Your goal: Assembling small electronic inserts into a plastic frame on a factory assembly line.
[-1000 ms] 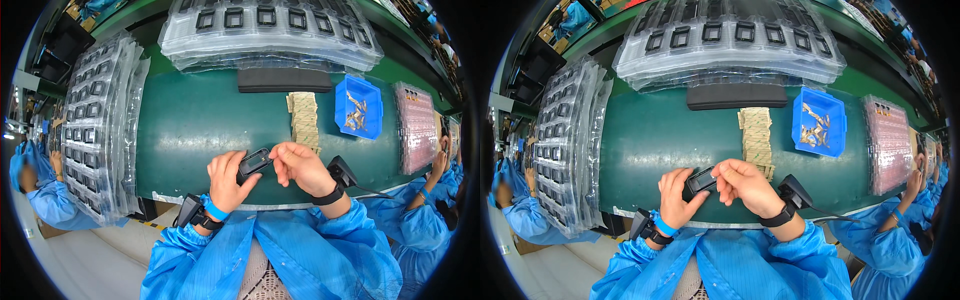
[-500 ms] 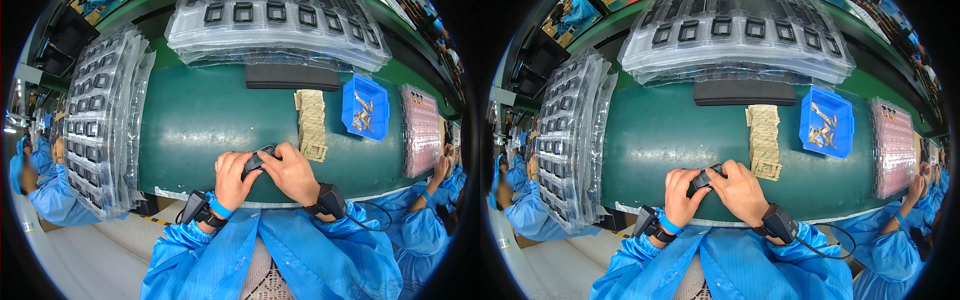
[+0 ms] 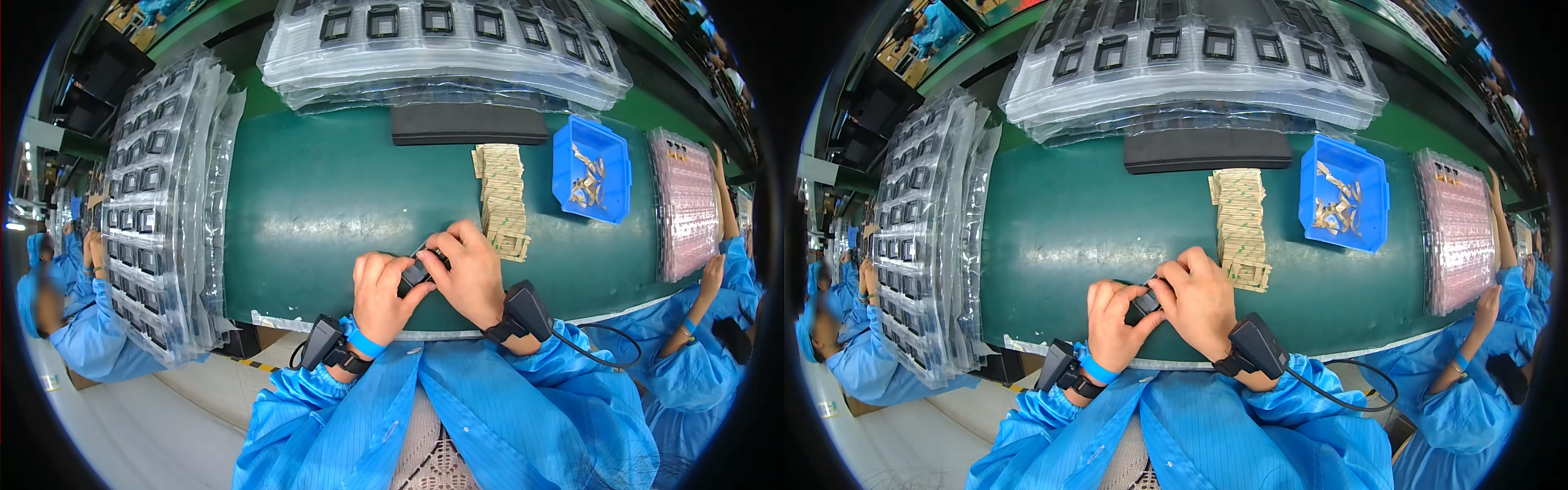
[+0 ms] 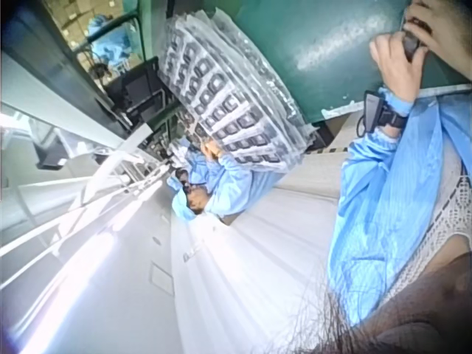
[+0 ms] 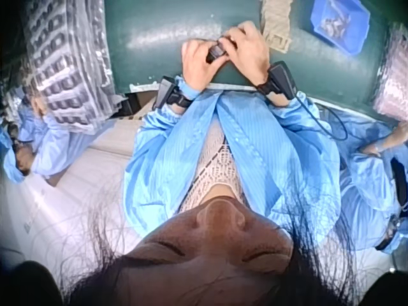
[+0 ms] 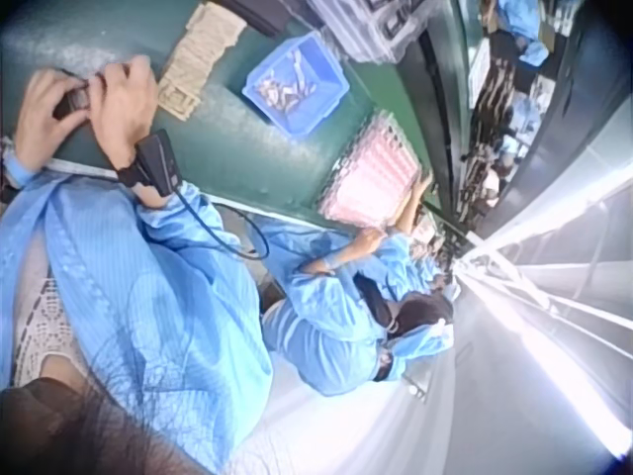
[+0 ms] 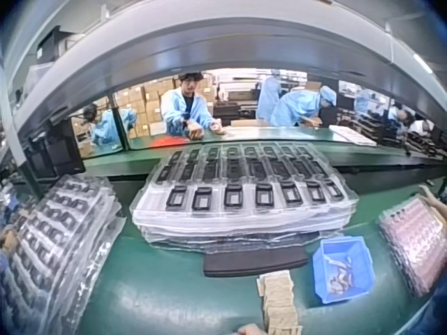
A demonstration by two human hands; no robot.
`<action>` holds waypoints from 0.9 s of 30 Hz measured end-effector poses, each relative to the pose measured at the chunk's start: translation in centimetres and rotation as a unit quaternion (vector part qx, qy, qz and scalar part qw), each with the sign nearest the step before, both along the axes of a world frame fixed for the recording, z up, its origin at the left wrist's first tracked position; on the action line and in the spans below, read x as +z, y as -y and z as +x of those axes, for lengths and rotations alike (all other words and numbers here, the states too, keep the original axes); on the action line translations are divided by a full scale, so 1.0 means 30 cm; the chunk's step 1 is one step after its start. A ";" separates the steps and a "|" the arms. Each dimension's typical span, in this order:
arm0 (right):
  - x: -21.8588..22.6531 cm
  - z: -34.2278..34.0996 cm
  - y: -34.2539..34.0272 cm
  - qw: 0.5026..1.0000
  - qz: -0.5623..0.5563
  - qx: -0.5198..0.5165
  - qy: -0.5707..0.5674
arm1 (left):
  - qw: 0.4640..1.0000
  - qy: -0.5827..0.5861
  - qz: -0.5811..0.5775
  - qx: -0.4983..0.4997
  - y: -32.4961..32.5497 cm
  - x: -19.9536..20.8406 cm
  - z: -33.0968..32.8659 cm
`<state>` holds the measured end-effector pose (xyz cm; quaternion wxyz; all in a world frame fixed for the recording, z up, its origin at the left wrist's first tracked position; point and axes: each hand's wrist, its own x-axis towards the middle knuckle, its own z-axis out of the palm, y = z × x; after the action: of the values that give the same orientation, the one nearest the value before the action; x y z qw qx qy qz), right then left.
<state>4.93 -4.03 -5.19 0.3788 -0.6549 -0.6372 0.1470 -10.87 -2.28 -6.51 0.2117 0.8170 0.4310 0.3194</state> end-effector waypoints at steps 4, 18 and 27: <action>0.017 0.005 0.000 0.998 -0.055 -0.038 -0.006 | 1.000 0.009 -0.008 0.011 0.012 0.001 0.014; 0.034 0.002 -0.033 0.996 -0.067 -0.052 0.040 | 1.000 0.001 -0.002 0.015 0.026 -0.002 0.021; 0.028 0.015 -0.039 0.979 -0.016 0.023 0.204 | 1.000 0.004 -0.006 0.014 0.028 -0.003 0.021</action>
<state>5.38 -2.85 -4.35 0.2271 -0.6624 -0.7133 0.0293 -10.25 -3.11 -6.59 0.2137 0.8082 0.4434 0.3234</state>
